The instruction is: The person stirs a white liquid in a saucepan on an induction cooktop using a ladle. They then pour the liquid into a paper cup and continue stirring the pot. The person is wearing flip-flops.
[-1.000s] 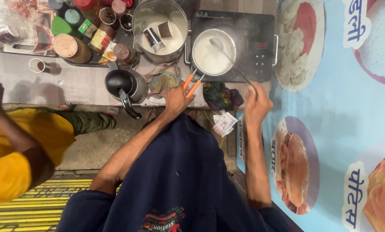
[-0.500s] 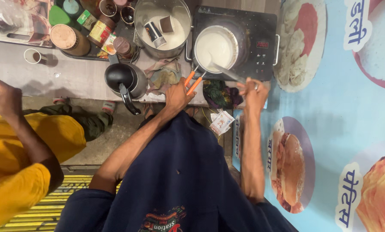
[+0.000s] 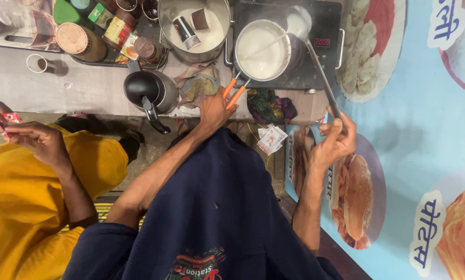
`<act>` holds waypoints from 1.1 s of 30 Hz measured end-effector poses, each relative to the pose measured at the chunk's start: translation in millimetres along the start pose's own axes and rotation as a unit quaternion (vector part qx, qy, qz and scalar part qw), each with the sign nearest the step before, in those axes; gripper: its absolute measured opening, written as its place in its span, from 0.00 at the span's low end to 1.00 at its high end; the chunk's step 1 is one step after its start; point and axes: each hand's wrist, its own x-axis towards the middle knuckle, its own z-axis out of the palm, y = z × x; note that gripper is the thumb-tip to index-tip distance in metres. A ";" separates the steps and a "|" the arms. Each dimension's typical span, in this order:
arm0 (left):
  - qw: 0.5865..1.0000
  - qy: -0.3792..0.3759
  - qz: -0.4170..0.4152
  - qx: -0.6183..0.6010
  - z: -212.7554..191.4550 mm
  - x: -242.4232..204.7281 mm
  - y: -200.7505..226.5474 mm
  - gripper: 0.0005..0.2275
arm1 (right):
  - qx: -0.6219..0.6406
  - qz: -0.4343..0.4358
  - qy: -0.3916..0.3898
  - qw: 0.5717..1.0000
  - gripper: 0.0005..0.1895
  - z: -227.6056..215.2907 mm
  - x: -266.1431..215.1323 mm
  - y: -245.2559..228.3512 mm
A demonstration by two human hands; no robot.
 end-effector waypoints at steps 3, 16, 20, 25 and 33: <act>1.000 0.003 0.001 0.005 -1.8 1.4 2.0 0.18 | -0.013 0.001 -0.022 1.000 0.09 9.7 4.2 -2.3; 0.999 0.019 0.035 0.003 12.0 0.1 -4.9 0.18 | -0.001 0.186 -0.096 0.978 0.11 74.1 19.1 85.6; 0.999 0.024 0.029 -0.010 17.0 -0.6 -4.9 0.17 | 0.100 0.279 -0.058 0.953 0.13 71.6 11.0 88.8; 0.999 0.026 0.018 -0.007 22.2 -2.7 -4.9 0.17 | 0.086 0.182 -0.044 0.979 0.13 44.3 -0.2 40.8; 0.999 0.022 0.032 -0.038 29.8 -1.3 -7.8 0.17 | 0.030 0.123 -0.023 0.992 0.10 39.4 -4.4 3.0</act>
